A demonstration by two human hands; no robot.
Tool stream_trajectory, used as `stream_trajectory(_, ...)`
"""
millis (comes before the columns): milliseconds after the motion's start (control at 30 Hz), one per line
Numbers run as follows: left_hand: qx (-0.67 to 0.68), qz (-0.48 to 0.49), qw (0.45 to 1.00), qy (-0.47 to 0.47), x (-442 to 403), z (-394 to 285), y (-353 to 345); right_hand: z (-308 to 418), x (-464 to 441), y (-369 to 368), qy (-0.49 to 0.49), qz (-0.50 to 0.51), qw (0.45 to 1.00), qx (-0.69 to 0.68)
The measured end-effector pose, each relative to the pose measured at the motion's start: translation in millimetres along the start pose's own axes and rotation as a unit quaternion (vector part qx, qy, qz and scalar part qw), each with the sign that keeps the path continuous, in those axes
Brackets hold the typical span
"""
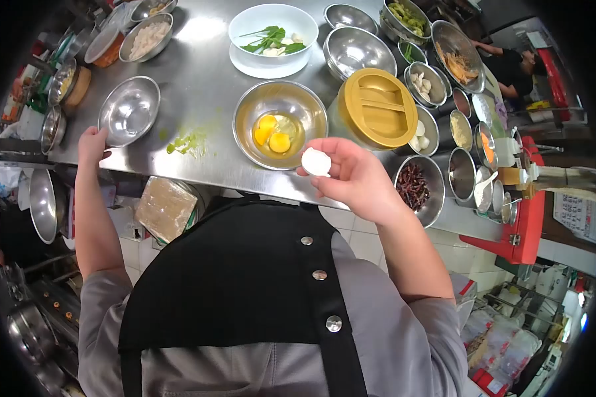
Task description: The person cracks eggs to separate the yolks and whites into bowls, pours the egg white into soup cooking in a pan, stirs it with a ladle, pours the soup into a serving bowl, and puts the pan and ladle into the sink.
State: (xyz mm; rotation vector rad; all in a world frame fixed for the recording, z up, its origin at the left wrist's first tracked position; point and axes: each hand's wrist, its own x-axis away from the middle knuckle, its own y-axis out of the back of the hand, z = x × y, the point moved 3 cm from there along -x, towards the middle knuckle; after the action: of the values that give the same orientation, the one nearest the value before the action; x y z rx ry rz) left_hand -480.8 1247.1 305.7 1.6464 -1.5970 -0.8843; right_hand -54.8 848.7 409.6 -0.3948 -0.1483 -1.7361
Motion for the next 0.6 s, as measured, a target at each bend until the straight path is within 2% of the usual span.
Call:
stream_trajectory(33,-0.043,-0.036,0.998,-0.027,2.9,2.4,0.8,-0.1,-5.3,-1.5,0.028,-0.011,0.999,0.029)
stream_trajectory(67,-0.177,-0.255,0.933,-0.181,15.3,-5.5,3.3,-3.3,-11.0,-1.9,0.057,-0.022,0.996,0.058)
stream_trajectory(100,-0.072,-0.215,0.957,-0.183,32.1,-31.8,6.5,-3.5,-15.5,-3.0,0.086,-0.034,0.992,0.085)
stream_trajectory(133,0.035,-0.172,0.967,-0.182,53.4,-64.0,5.1,1.3,-19.5,-4.3,0.089,-0.066,0.976,0.190)
stream_trajectory(167,0.222,-0.005,0.964,-0.143,77.7,-86.9,-22.1,3.9,-23.5,-6.7,0.102,-0.083,0.954,0.268)
stream_trajectory(200,0.274,0.127,0.936,-0.180,105.4,-115.5,-53.4,7.0,-27.7,-9.5,0.116,-0.098,0.926,0.344)
stream_trajectory(267,0.184,0.194,0.939,-0.216,173.1,-179.9,-81.6,17.0,-34.7,-18.5,0.147,-0.114,0.861,0.473)
stream_trajectory(333,0.132,0.373,0.905,-0.157,197.5,-217.1,-103.2,24.5,-42.7,-28.8,0.122,-0.102,0.834,0.529)
stream_trajectory(433,0.216,0.314,0.895,-0.230,192.3,-215.9,-150.7,21.4,-54.9,-32.8,0.118,-0.095,0.772,0.618)
stream_trajectory(600,0.153,0.326,0.902,-0.239,195.2,-212.8,-135.0,6.2,-77.2,-30.9,0.130,-0.054,0.686,0.714)
